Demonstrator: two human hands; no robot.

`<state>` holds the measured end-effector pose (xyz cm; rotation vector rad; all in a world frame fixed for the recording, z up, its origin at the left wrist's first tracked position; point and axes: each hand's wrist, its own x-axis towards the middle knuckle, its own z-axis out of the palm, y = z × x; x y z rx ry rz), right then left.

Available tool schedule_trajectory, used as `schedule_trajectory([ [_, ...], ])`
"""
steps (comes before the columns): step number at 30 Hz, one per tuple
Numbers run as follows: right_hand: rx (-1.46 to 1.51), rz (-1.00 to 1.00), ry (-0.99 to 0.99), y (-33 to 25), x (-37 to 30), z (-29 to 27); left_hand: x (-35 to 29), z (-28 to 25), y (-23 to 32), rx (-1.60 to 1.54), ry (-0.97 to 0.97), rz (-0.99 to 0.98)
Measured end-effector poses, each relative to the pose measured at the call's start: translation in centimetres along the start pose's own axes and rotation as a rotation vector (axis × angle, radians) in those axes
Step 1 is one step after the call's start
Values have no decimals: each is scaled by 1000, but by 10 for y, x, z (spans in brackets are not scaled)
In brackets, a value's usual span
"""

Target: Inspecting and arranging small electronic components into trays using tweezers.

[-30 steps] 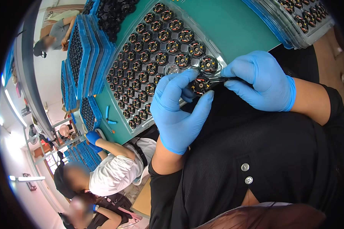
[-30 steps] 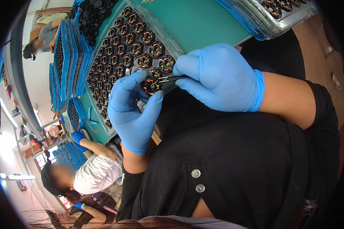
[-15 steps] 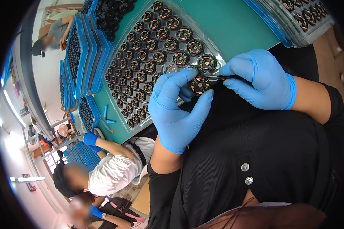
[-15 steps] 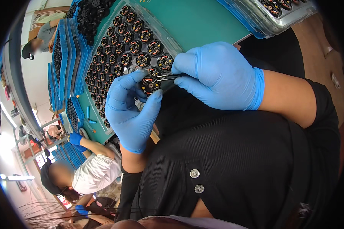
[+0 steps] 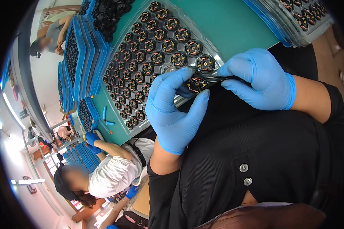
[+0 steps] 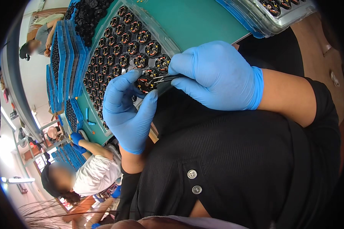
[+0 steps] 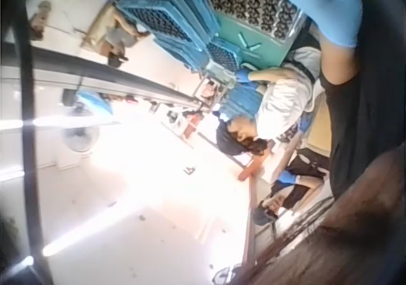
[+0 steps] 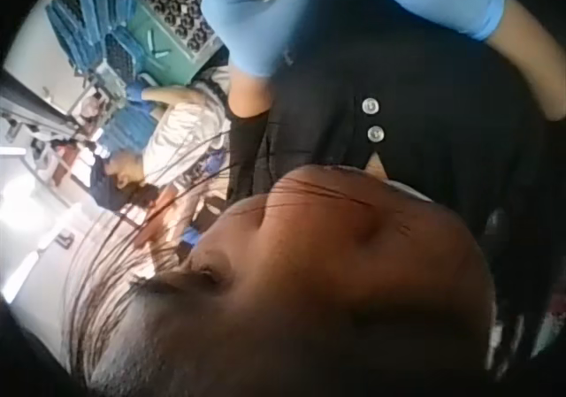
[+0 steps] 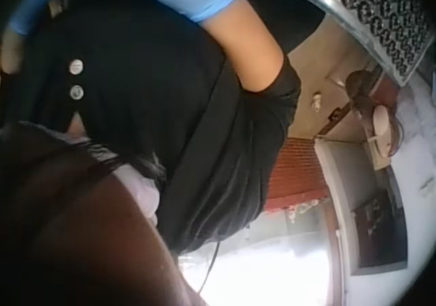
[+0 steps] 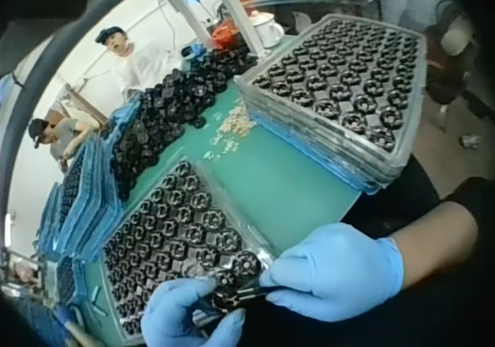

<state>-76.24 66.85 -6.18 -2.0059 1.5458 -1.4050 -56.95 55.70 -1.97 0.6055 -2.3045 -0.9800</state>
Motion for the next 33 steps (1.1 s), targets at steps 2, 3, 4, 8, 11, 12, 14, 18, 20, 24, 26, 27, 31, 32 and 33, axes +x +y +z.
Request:
schedule_trajectory([
  [2,6,4,-10,0,0,0,0,2,-1,18,36,28],
  [3,11,9,-19,0,0,0,0,3,-1,11,42,31],
  [4,11,9,-18,0,1,0,0,3,-1,5,43,30],
  [8,6,-10,-10,-2,1,0,-4,4,0,-132,19,-87],
  [11,-10,-15,2,-5,0,-1,-7,4,1,-333,-11,-178],
  [12,-21,-30,33,-7,0,-1,-8,4,1,-470,-11,-231],
  [14,-31,-33,41,-8,0,-2,-8,4,-1,-603,-21,-285],
  [18,-155,-64,45,-12,-2,-4,-6,3,-6,-952,-114,-226],
  [20,-143,-72,51,-14,-3,-4,-6,4,-6,-1049,-103,-244],
  [24,-187,-111,82,-17,-2,-1,-5,7,-7,-1092,-113,-231],
  [26,-217,-123,77,-18,-3,0,-6,9,-6,-1092,-78,-271],
  [27,-265,-142,81,-18,-3,-1,-6,10,-5,-1096,-80,-261],
  [31,-268,-117,53,-19,-4,-2,-7,14,-3,-1085,-62,-266],
  [32,-267,-129,58,-18,-3,-2,-7,15,-3,-1066,-48,-281],
  [33,-279,-141,65,-18,-3,-2,-7,15,-4,-1070,-52,-267],
])
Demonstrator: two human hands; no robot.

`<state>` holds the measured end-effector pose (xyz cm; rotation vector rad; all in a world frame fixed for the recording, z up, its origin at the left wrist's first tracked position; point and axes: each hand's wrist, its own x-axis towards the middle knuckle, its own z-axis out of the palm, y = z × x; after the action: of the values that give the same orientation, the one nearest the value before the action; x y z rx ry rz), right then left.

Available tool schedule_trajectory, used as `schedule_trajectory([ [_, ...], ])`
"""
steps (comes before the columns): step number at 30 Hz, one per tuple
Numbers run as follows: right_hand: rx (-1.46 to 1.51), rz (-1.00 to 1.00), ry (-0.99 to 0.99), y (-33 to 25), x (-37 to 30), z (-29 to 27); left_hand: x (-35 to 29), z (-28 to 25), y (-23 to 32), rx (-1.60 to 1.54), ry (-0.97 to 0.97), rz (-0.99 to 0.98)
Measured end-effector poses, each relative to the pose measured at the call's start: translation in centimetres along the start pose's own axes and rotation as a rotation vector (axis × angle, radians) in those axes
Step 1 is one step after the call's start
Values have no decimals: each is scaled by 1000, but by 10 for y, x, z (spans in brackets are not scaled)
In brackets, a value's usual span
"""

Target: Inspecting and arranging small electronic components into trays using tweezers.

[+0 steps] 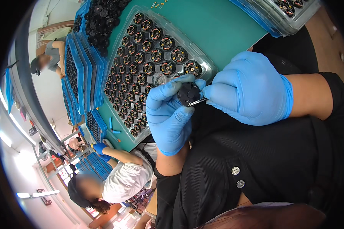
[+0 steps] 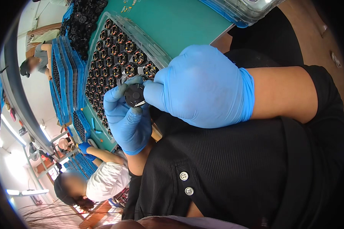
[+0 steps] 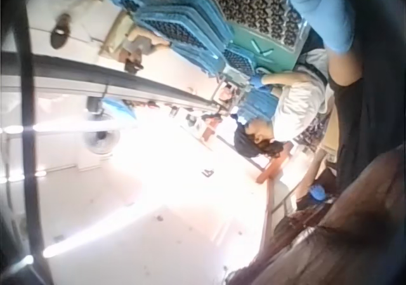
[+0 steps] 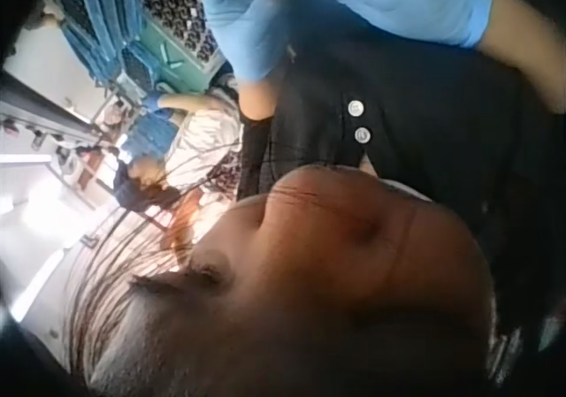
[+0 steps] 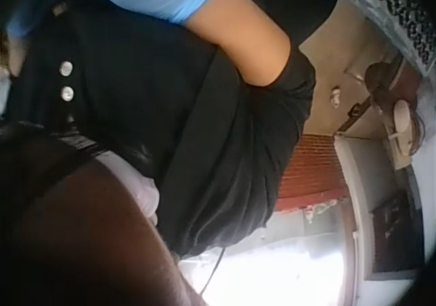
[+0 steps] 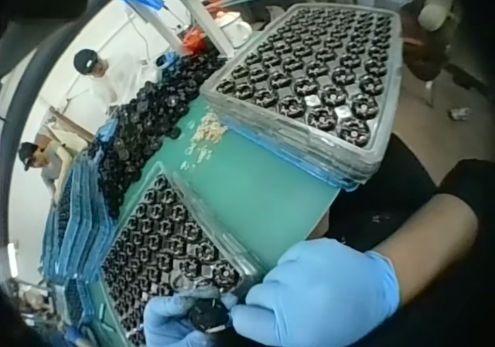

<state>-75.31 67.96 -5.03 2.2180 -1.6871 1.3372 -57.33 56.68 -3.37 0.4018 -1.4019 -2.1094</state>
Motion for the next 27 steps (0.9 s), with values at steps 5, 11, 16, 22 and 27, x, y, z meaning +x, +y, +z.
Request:
schedule_trajectory([
  [5,59,14,-6,0,-2,0,1,1,-3,54,-35,40],
  [11,88,33,-15,1,-1,0,1,0,-3,69,-53,45],
  [16,133,40,-13,0,0,-1,0,-2,-1,23,1,-33],
  [22,25,27,48,3,-1,-7,-2,-4,3,-76,-2,-86],
  [27,-49,30,34,7,-2,-8,-5,-7,6,-100,-28,-109],
])
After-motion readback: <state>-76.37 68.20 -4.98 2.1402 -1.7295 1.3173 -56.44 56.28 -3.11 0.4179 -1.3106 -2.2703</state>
